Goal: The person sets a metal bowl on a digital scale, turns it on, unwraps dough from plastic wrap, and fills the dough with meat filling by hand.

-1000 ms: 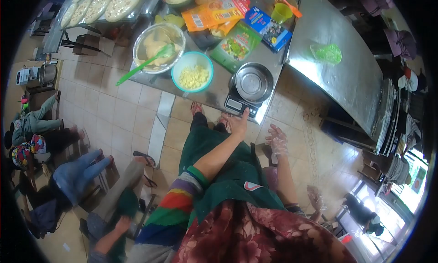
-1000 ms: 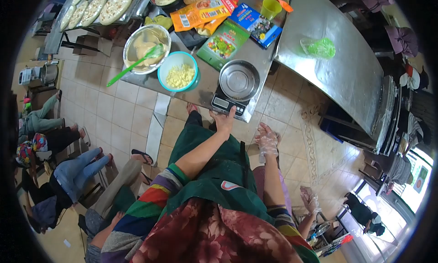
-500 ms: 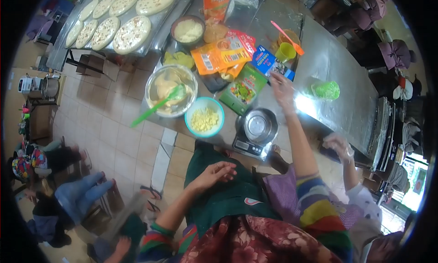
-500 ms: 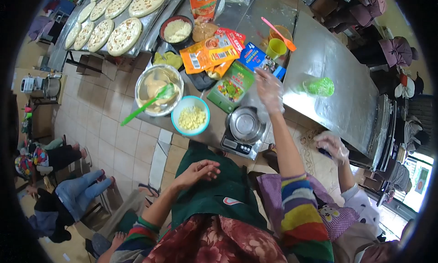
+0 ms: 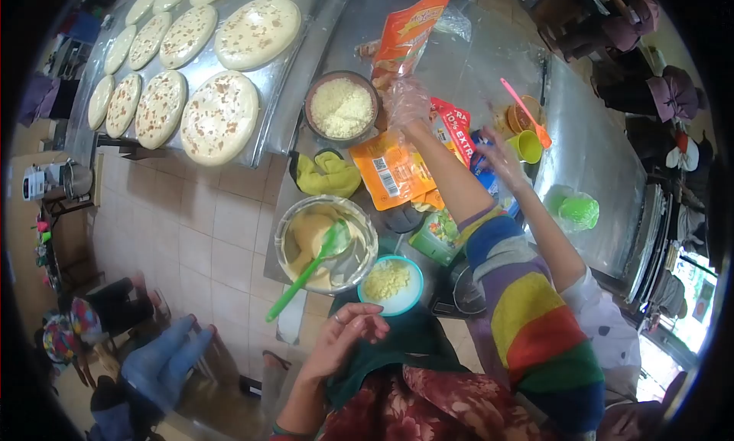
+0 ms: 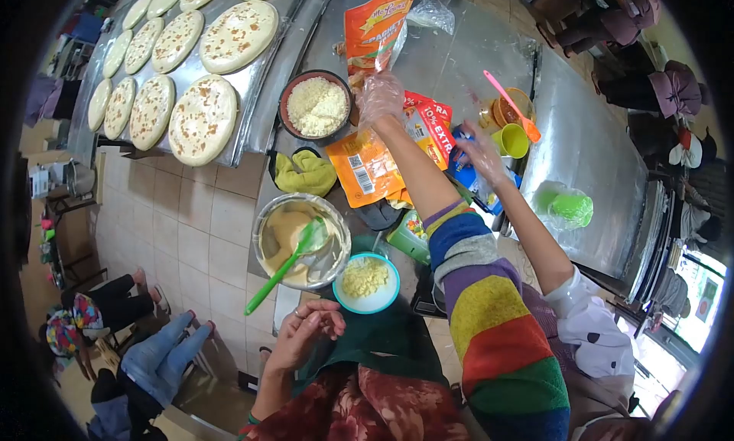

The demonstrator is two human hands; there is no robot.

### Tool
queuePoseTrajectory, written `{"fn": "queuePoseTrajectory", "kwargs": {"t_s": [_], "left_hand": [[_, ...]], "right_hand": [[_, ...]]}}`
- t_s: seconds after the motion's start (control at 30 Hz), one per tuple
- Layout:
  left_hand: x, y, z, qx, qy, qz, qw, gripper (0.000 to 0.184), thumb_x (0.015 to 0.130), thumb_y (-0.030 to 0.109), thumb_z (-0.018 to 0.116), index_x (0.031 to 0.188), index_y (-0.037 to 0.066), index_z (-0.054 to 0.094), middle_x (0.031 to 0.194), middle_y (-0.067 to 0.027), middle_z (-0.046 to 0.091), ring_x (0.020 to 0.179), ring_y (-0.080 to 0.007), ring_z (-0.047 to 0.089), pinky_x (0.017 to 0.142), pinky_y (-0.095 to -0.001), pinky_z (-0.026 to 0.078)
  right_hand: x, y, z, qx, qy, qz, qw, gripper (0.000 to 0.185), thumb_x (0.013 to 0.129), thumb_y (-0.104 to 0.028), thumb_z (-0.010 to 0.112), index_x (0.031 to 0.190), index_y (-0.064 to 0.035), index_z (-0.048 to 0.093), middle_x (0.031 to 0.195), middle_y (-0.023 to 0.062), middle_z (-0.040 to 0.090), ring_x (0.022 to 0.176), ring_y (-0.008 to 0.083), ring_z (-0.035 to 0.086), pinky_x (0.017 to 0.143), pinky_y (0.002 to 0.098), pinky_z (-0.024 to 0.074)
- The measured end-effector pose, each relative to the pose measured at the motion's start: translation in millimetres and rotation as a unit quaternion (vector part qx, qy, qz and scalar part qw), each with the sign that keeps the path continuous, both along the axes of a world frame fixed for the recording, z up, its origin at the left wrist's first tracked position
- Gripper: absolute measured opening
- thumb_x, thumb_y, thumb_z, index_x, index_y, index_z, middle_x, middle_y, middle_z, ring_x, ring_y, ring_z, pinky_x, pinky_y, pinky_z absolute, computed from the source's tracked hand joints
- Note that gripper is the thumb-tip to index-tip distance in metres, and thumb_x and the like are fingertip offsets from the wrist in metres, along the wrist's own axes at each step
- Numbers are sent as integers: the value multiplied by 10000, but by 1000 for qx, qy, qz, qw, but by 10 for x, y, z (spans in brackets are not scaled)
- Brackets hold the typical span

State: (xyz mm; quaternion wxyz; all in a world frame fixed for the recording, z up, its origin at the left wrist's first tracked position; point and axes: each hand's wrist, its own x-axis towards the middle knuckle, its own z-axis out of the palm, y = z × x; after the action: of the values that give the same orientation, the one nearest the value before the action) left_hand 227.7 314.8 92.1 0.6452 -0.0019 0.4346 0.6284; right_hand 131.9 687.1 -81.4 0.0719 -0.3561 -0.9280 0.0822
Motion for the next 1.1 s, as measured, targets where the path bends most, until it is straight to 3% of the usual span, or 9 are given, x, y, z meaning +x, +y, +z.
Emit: {"fn": "queuePoseTrajectory", "kwargs": {"t_s": [0.2, 0.4, 0.5, 0.53, 0.57, 0.6, 0.7, 0.77, 1.1], "left_hand": [[-459, 280, 23, -15, 92, 32, 995, 304, 943, 231, 433, 1127, -3, 492, 920, -116, 588, 813, -148, 550, 720, -270, 436], [-762, 602, 0, -54, 220, 58, 972, 286, 945, 197, 433, 1129, -14, 493, 969, -114, 603, 880, -147, 560, 773, -281, 449], [-851, 830, -46, -40, 245, 53, 967, 327, 940, 194, 447, 1196, -9, 454, 1046, -124, 584, 947, -154, 559, 809, -284, 453], [-846, 961, -29, -41, 246, 53, 967, 341, 940, 196, 448, 1215, -6, 440, 1068, -128, 574, 954, -156, 556, 813, -285, 453], [-832, 1087, -14, -42, 249, 51, 966, 357, 940, 197, 449, 1235, -3, 426, 1091, -131, 564, 962, -158, 554, 817, -287, 453], [-802, 1192, -41, -8, 257, 38, 966, 432, 931, 177, 471, 1310, 11, 347, 1185, -136, 503, 992, -172, 544, 836, -288, 453], [-596, 1556, -55, 24, 289, 65, 955, 510, 912, 147, 507, 1353, 19, 284, 1227, -134, 462, 1004, -175, 539, 833, -278, 456], [-491, 1733, -46, 64, 281, 61, 956, 597, 881, 138, 564, 1358, -17, 242, 1235, -166, 434, 1043, -198, 510, 880, -298, 436], [368, 1581, 361, 150, 205, 42, 966, 519, 854, 147, 615, 1249, -68, 356, 1170, -145, 507, 1024, -154, 533, 891, -276, 431]], "right_hand": [[53, 38, -81, -50, 156, 43, 986, 271, 765, -281, 581, 847, -28, 629, 898, 152, 624, 824, 318, 596, 759, 417, 472], [496, 80, 396, -65, 150, -99, 982, 247, 859, -250, 481, 947, -52, 598, 850, 183, 601, 796, 357, 583, 736, 448, 459], [881, 228, 425, 26, 87, -21, 996, 227, 864, -204, 486, 1012, -56, 574, 930, 204, 588, 848, 350, 573, 756, 447, 451], [1021, 193, 560, 174, 75, 53, 981, 229, 891, -182, 485, 1077, -61, 543, 1015, 162, 584, 888, 280, 582, 754, 381, 463], [1133, 98, 672, -8, 200, 18, 980, 257, 869, -126, 500, 1115, -50, 518, 1066, 161, 558, 951, 293, 557, 804, 383, 453], [1167, -65, 1005, -188, 317, -17, 930, 307, 847, -70, 515, 1152, -40, 493, 1117, 161, 533, 1015, 306, 532, 855, 385, 442], [1449, -122, 1170, -300, 409, -59, 860, 330, 872, -74, 523, 1194, -31, 468, 1162, 117, 530, 1092, 230, 511, 952, 337, 422], [1511, -375, 1566, -613, 566, -187, 519, 308, 895, -113, 516, 1191, -40, 473, 1164, 92, 536, 1089, 195, 514, 953, 323, 425], [2389, -1228, 2063, -632, 598, -95, 484, 265, 920, -157, 493, 1127, 8, 509, 1067, 98, 569, 986, 166, 557, 878, 290, 451]]}}
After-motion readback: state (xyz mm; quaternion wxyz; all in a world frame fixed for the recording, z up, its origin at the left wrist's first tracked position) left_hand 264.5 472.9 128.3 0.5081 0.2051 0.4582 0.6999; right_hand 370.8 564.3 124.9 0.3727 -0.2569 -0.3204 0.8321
